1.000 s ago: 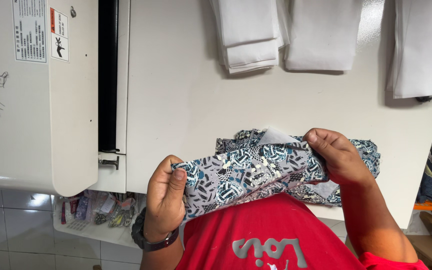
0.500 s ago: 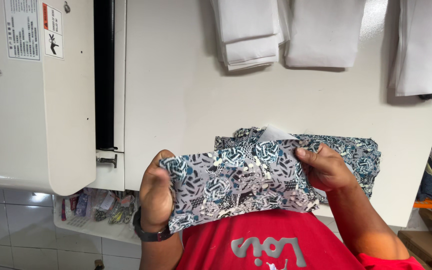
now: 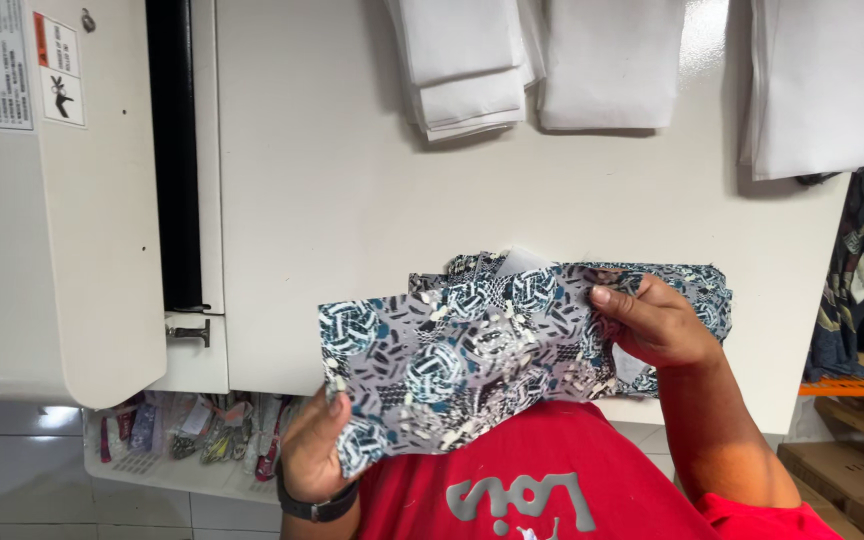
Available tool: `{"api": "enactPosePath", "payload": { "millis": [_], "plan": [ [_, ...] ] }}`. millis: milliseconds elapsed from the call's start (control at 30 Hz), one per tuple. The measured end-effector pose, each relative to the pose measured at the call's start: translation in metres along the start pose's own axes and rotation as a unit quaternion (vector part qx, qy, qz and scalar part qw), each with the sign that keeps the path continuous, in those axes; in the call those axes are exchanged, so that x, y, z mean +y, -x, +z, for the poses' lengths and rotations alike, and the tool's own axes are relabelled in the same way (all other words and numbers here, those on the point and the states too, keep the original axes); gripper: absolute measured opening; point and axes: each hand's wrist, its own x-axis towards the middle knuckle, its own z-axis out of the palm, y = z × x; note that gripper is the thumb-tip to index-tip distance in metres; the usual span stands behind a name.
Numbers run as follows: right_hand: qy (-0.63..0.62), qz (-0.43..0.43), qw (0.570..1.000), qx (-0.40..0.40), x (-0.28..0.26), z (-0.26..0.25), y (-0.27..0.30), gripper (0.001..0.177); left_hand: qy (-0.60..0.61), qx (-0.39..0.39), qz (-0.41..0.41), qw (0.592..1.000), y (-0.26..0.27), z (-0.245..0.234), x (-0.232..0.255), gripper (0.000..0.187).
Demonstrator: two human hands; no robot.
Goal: The person folds a patterned fabric on a white table, then handles white fabric pieces, separating and stacking them. The person continues folding the patterned fabric and arranging the white pieces into neat piles.
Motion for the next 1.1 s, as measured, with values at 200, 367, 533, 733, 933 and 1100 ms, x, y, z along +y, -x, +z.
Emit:
{"api": "enactPosePath", "payload": {
  "millis": [200, 367, 533, 733, 933, 1100],
  "plan": [
    [-0.018, -0.048, 0.998, -0.041, -0.014, 0.015, 0.001, 0.026, 0.178, 0.119, -0.193, 0.958, 0.004, 0.018, 0.014, 0.053],
    [-0.033, -0.047, 0.997, -0.041, -0.015, 0.017, 0.003, 0.029, 0.415, 0.065, -0.226, 0.879, 0.007, 0.02, 0.009, 0.089],
    [-0.054, -0.052, 0.995, -0.059, -0.016, 0.016, 0.004, 0.03, 0.431, 0.018, -0.215, 0.876, 0.011, 0.018, 0.007, 0.118],
    [-0.06, -0.057, 0.995, -0.057, -0.006, 0.0, 0.002, 0.029, 0.426, 0.008, -0.227, 0.875, 0.015, 0.014, 0.005, 0.127],
    [-0.098, -0.082, 0.987, -0.1, 0.004, -0.019, 0.004, 0.02, 0.422, 0.003, -0.222, 0.879, 0.013, 0.016, 0.002, 0.111],
    [0.046, -0.097, 0.992, -0.062, -0.013, 0.001, 0.013, 0.047, 0.302, -0.035, -0.25, 0.919, -0.017, 0.015, 0.022, 0.081]
  ]
}}
